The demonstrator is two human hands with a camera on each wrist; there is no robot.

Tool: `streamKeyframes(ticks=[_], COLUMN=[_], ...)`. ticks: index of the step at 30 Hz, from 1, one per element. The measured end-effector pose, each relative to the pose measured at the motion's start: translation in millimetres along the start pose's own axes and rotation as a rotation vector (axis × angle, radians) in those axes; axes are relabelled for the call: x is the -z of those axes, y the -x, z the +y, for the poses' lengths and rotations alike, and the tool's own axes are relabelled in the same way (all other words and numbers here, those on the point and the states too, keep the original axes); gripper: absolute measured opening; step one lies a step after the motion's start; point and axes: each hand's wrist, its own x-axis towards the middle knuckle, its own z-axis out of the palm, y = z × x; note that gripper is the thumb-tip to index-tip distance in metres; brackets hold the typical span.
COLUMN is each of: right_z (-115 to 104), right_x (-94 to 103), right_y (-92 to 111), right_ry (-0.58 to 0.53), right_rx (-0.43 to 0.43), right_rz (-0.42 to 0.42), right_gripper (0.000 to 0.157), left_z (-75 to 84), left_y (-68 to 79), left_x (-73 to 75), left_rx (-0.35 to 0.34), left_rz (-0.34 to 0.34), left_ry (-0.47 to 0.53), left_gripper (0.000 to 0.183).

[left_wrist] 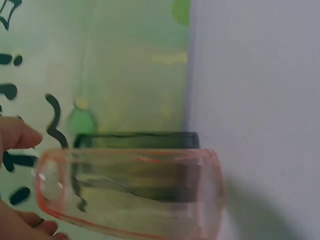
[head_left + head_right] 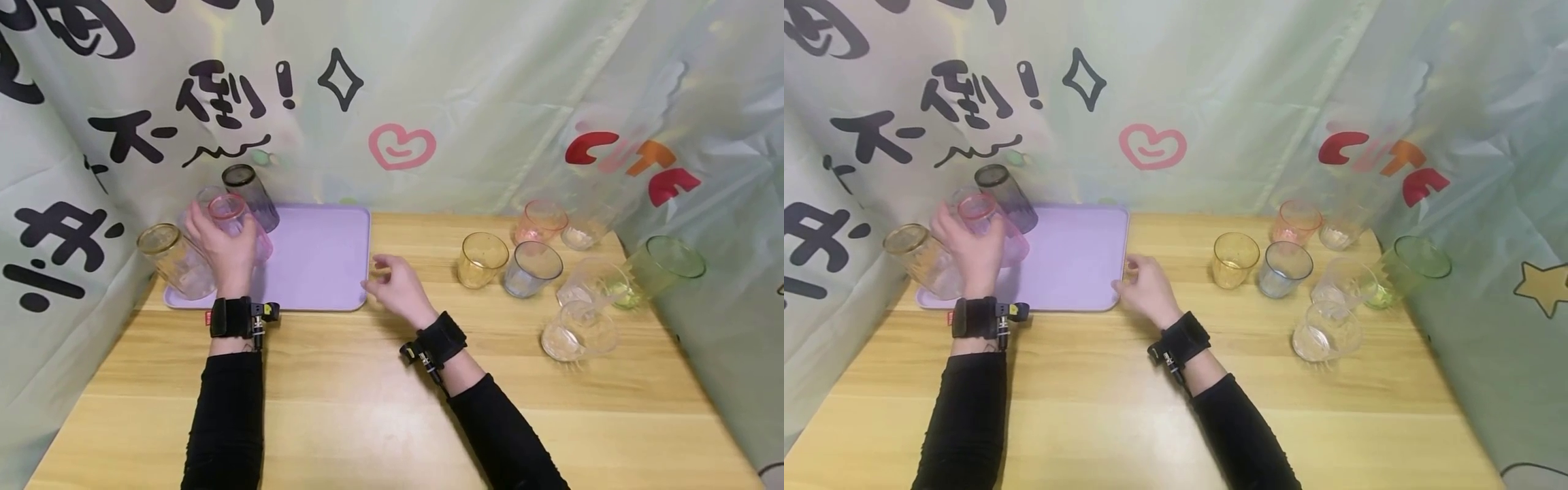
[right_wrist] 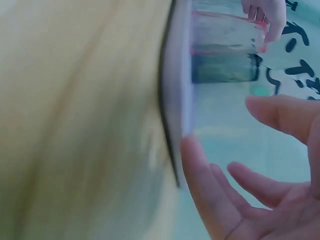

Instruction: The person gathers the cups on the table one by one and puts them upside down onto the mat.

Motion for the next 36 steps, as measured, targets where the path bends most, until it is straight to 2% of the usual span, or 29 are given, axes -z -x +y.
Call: streamKeyframes(ticks=[4,8,10,13,14,16,19,22,25,28,31,34,36], right_z=[-7.7,-17.0,-20.2,-20.9,-19.6,-16.5,-9.0,-2.0,3.3,7.0,11.2,16.6,19.3], right_x=[14.4,28.4,36.5,49.7,54.1,62.3,72.8,80.9,87.7,91.9,90.2,82.2,76.1], right_y=[2.1,8.6,12.6,17.1,18.1,20.3,24.1,29.9,35.4,39.5,42.7,45.8,47.8], right_ry=[-0.017,-0.1,-0.128,-0.107,-0.087,-0.035,0.023,0.039,0.055,0.055,-0.034,-0.21,-0.348], right_rx=[0.104,0.237,0.302,0.391,0.411,0.423,0.375,0.318,0.292,0.277,0.222,0.1,-0.008], right_rz=[0.176,0.373,0.47,0.604,0.646,0.72,0.791,0.823,0.846,0.892,0.96,1.008,1.005], right_gripper=[0.053,0.044,0.043,0.046,0.047,0.052,0.058,0.062,0.064,0.066,0.073,0.081,0.085], left_z=[15.5,32.5,41.4,54.3,58.1,65.4,72.0,76.5,78.6,79.1,77.7,74.4,72.0], left_y=[5.1,17.0,25.6,43.5,50.9,68.3,94.7,117.5,133.7,144.7,152.6,158.3,161.0], left_x=[-2.8,-7.3,-11.4,-18.6,-21.1,-24.4,-28.1,-29.5,-30.7,-31.0,-30.9,-31.1,-30.7], left_rx=[-0.099,-0.216,-0.279,-0.339,-0.354,-0.352,-0.397,-0.463,-0.528,-0.555,-0.54,-0.518,-0.501], left_rz=[0.083,0.083,0.05,-0.031,-0.068,-0.184,-0.358,-0.536,-0.695,-0.826,-0.928,-0.991,-1.016], left_ry=[0.051,0.171,0.228,0.23,0.229,0.209,0.141,0.057,-0.019,-0.105,-0.187,-0.261,-0.297], left_gripper=[0.081,0.077,0.075,0.074,0.074,0.075,0.077,0.078,0.079,0.077,0.074,0.071,0.071])
